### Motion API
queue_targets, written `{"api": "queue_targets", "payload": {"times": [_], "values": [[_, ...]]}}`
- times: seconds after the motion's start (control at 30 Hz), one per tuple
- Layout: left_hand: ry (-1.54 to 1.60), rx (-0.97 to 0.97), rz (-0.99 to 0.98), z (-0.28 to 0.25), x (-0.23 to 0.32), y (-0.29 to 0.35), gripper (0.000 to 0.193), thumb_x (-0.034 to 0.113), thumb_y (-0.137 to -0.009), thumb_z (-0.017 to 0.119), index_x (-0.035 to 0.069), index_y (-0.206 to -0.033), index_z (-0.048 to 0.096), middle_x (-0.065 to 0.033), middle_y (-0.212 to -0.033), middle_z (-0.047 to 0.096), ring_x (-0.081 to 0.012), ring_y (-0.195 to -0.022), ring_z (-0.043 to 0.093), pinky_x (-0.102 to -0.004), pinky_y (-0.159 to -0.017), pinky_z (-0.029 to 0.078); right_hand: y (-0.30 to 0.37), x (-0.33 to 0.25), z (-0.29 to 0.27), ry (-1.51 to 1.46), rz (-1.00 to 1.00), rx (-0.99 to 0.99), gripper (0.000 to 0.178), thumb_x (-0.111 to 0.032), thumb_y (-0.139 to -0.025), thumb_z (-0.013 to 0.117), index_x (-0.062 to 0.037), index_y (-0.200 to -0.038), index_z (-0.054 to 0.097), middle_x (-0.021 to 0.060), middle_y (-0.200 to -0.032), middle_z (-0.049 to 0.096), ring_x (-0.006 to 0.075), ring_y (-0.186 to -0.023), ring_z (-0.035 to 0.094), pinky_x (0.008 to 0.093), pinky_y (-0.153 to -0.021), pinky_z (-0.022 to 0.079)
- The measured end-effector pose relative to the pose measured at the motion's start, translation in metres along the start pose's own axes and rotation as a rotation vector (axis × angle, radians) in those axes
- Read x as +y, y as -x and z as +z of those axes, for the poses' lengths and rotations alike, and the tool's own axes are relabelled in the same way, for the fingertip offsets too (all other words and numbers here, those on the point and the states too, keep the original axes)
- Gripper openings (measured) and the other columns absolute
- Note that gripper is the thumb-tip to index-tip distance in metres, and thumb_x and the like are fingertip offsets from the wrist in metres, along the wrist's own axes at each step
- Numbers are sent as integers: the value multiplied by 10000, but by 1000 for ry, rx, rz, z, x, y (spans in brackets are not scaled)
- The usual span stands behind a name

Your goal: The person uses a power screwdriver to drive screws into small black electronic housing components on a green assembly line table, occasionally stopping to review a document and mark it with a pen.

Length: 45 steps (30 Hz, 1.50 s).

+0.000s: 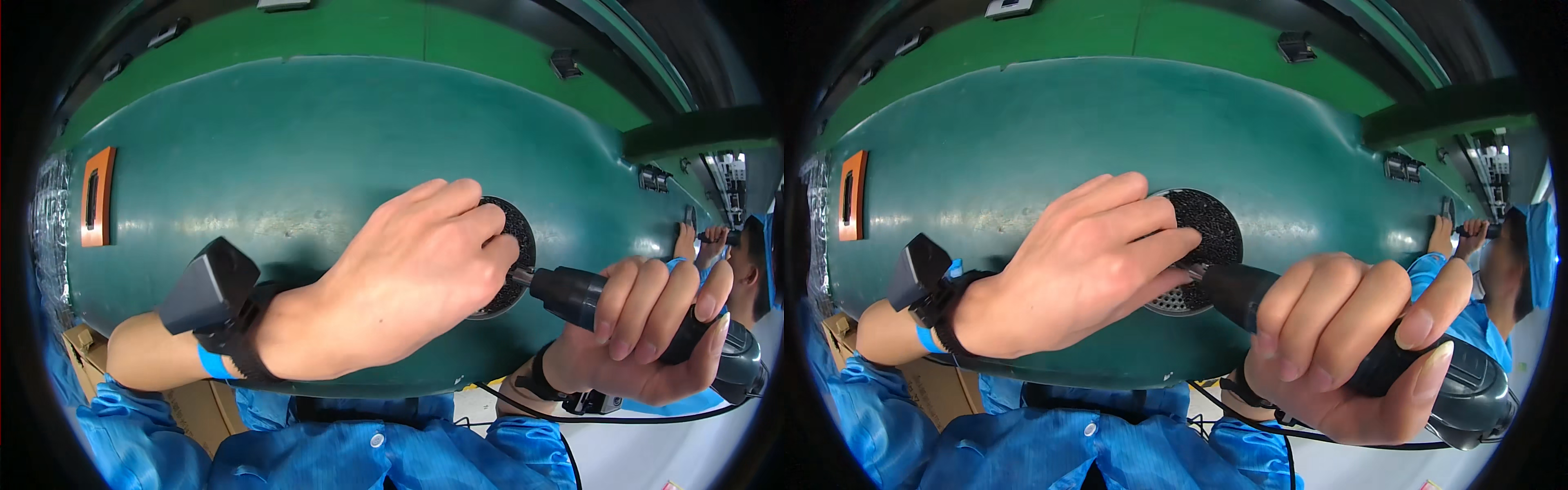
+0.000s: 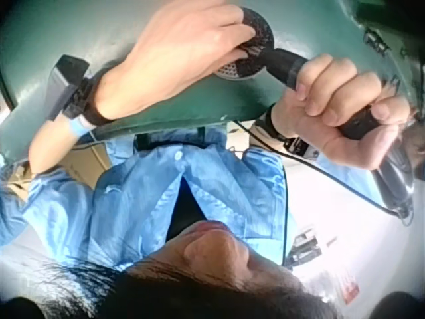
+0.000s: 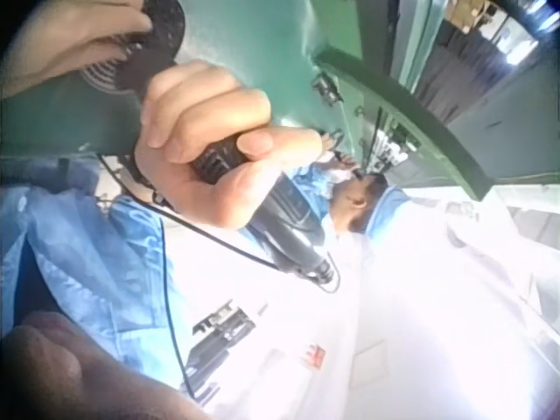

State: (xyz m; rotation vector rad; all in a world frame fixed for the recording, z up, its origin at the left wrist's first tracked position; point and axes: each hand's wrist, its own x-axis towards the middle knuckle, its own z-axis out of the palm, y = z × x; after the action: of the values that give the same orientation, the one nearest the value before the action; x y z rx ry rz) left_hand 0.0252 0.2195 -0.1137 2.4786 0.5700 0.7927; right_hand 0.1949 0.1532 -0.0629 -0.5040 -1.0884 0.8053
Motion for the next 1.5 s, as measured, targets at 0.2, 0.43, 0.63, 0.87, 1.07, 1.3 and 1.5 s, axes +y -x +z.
{"api": "queue_targets", "payload": {"times": [0.2, 0.43, 0.63, 0.87, 1.07, 1.3, 1.5], "values": [[191, -98, 56, 6, -12, -20, 105, 54, -821, 700, -13, -893, 663, -94, -780, 538, -283, -745, 495, -396, -623, 391, -5, -22, -8, -22, -80, 113, 186, -203, -940, 537, -71, -949, 406, -10, -544, 427, 86, -420, 395, 231, -424, 376], [227, 60, 63, 4, -14, -17, 210, 48, -755, 765, -17, -940, 692, -105, -728, 543, -306, -703, 504, -392, -634, 426, -2, -9, -7, -180, -50, -57, 258, -307, -987, 457, -57, -1043, 423, 35, -613, 479, 140, -460, 433, 284, -428, 400], [-108, 68, 149, -44, -17, 45, 257, 136, -658, 832, -8, -829, 704, -91, -780, 623, -205, -597, 509, -328, -495, 367, 4, -1, 0, 56, 176, -69, 174, -207, -942, 517, -97, -947, 382, 12, -551, 468, 104, -412, 433, 254, -415, 423], [-380, -116, 95, -42, -5, 88, 354, 301, -717, 778, 28, -939, 741, -74, -1087, 724, -179, -734, 497, -298, -626, 381, 2, 11, -2, 111, 289, -227, 137, -219, -995, 429, -84, -1008, 408, 40, -579, 492, 129, -452, 468, 292, -472, 469], [-467, -78, 69, -24, -8, 88, 345, 283, -724, 760, 41, -970, 747, -54, -1180, 704, -182, -802, 508, -291, -672, 389, 4, 22, -5, 160, 281, -268, 138, -220, -1017, 376, -87, -1010, 412, 34, -572, 481, 125, -448, 450, 284, -469, 453], [-423, -102, 47, -21, -7, 91, 311, 157, -673, 753, 0, -941, 736, -105, -1149, 702, -220, -866, 599, -299, -672, 456, 7, 30, 12, 185, 234, -158, 141, -220, -1009, 382, -88, -980, 420, 19, -563, 458, 118, -432, 429, 276, -455, 422], [-380, -6, 53, -13, -10, 91, 270, 126, -663, 741, -12, -895, 724, -121, -1112, 700, -261, -934, 642, -333, -777, 539, 9, 32, 12, 187, 200, -96, 129, -206, -999, 391, -87, -953, 415, 14, -552, 447, 107, -413, 414, 260, -430, 398]]}}
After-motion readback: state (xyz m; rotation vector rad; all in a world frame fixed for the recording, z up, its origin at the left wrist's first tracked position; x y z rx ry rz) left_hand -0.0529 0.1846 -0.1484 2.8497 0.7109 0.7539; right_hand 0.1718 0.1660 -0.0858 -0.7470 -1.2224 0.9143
